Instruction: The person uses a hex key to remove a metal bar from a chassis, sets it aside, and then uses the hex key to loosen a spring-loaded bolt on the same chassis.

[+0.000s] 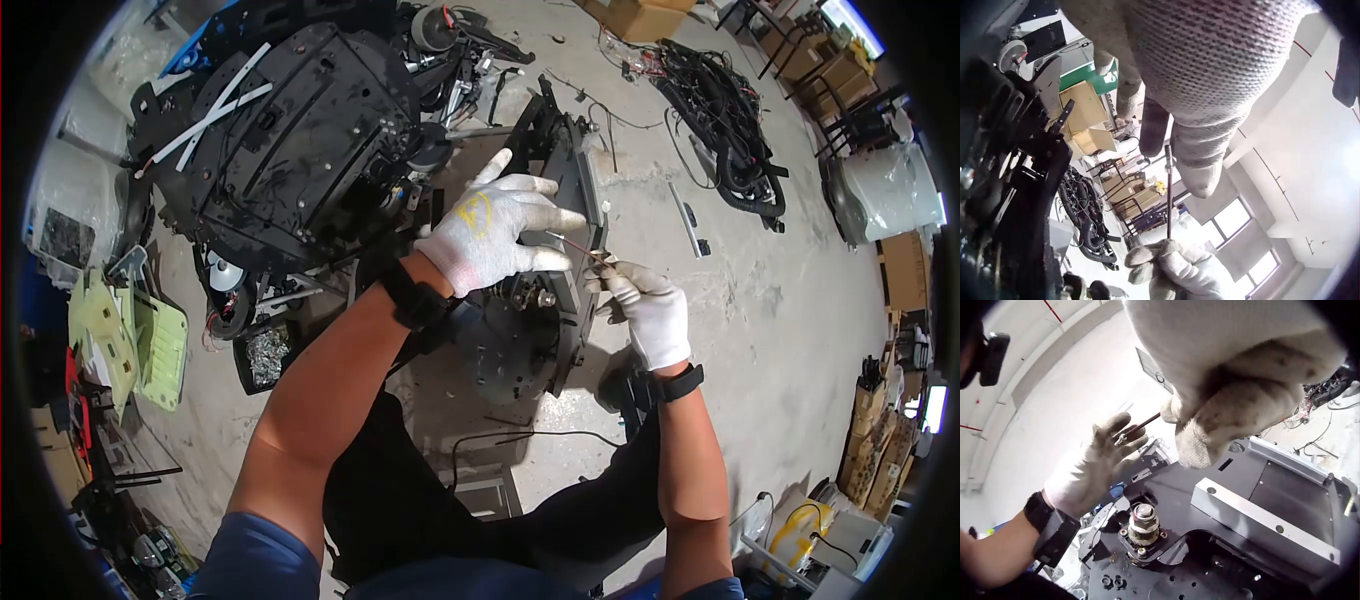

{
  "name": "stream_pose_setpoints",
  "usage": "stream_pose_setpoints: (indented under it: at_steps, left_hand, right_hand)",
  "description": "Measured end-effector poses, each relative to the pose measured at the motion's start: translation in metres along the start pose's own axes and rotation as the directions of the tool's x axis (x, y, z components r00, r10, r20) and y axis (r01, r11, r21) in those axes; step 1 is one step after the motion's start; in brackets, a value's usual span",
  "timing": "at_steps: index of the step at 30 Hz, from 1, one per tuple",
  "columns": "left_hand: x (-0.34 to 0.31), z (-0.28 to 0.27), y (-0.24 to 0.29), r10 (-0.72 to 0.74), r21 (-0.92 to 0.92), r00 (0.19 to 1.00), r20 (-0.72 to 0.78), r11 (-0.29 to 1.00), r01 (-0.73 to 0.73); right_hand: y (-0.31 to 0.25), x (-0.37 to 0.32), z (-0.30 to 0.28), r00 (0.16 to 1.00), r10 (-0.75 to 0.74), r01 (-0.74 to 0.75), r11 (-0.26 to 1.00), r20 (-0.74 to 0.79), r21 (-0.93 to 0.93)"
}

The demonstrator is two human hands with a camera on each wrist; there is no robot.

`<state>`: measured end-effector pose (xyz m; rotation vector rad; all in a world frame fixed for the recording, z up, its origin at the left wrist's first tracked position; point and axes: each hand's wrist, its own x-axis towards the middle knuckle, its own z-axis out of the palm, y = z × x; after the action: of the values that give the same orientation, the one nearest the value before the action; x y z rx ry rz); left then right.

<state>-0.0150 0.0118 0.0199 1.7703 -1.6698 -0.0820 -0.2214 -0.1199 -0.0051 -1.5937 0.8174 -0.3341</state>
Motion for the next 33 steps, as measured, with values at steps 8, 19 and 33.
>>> stream_pose_setpoints:
  at_steps: [8,19,33]
  left_hand:
    - [-0.004,-0.015,0.002,0.116,0.008,0.993,0.009,0.993,-0.116]
    - [-0.169,-0.19,-0.042,-0.398,0.491,0.916,-0.056,0.787,0.373]
    - [-0.461,-0.146,-0.142,-0.925,0.231,0.273,-0.265,0.214,0.949]
  right_hand:
    - [0.003,-0.01,-0.009,0.995,-0.1,0.101,0.994,0.024,-0.036]
    - [0.009,-0.006,-0.033,0.997,-0.077,0.074,0.981,-0.009,-0.181]
    - [0.032,0.001,-0.034,0.995,-0.074,0.049,0.948,-0.067,-0.313]
